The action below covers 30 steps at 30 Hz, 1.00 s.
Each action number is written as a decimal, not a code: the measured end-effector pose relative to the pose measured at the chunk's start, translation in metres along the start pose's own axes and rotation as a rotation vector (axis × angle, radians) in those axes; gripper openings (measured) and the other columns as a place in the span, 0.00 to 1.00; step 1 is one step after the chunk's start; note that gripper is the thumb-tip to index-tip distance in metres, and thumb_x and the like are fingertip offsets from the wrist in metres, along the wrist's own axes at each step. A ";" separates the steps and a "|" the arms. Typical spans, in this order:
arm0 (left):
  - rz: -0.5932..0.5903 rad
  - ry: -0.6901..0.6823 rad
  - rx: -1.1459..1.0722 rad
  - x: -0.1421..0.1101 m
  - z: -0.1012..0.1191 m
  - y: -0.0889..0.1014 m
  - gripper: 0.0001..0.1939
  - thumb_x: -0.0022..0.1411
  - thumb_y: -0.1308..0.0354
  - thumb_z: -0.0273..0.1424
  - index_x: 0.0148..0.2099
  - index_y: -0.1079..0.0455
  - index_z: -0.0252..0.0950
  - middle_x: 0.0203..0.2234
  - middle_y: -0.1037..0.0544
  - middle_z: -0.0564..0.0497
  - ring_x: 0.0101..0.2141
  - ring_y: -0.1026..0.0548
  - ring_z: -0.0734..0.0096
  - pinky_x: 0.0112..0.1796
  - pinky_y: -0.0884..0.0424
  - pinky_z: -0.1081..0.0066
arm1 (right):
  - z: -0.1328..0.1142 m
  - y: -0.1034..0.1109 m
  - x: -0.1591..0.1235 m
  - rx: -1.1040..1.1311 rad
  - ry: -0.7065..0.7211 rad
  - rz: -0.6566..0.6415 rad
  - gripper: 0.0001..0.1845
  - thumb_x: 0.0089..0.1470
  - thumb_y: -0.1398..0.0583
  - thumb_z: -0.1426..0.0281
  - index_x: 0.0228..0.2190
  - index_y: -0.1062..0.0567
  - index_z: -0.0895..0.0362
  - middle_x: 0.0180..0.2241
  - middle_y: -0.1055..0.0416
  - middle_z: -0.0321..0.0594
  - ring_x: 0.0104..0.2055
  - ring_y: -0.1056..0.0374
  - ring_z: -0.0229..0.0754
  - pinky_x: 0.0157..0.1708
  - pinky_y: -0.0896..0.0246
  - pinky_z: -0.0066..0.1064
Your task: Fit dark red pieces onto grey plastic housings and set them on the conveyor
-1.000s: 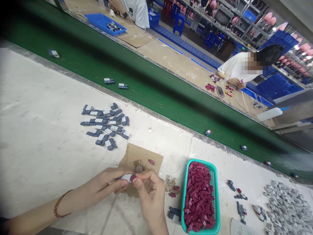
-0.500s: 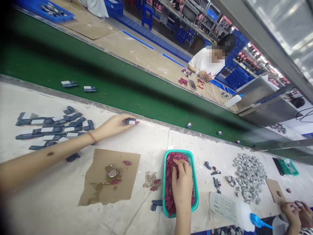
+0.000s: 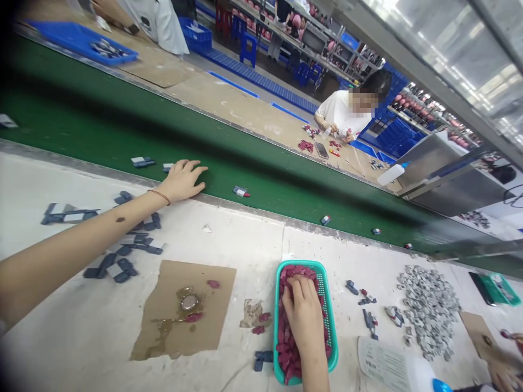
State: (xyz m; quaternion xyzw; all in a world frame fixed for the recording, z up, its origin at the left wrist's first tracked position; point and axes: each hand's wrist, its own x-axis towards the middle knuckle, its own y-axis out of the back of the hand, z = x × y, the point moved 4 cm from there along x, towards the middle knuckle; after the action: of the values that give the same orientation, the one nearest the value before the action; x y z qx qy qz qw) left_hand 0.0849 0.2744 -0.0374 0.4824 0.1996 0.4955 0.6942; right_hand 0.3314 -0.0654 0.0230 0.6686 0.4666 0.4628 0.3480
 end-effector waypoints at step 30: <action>-0.436 0.800 -1.440 -0.208 0.057 0.034 0.19 0.48 0.30 0.43 0.35 0.24 0.34 0.31 0.23 0.49 0.28 0.25 0.71 0.29 0.27 0.74 | -0.123 -0.096 0.011 0.720 -0.232 -0.299 0.14 0.57 0.43 0.63 0.23 0.30 0.55 0.20 0.30 0.35 0.21 0.36 0.37 0.21 0.42 0.26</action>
State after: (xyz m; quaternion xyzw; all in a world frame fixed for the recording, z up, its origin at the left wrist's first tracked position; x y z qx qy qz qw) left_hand 0.0219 0.0653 -0.0234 -0.3375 0.1543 0.4901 0.7888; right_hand 0.1878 -0.0195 -0.0191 0.7205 0.6483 0.1357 0.2056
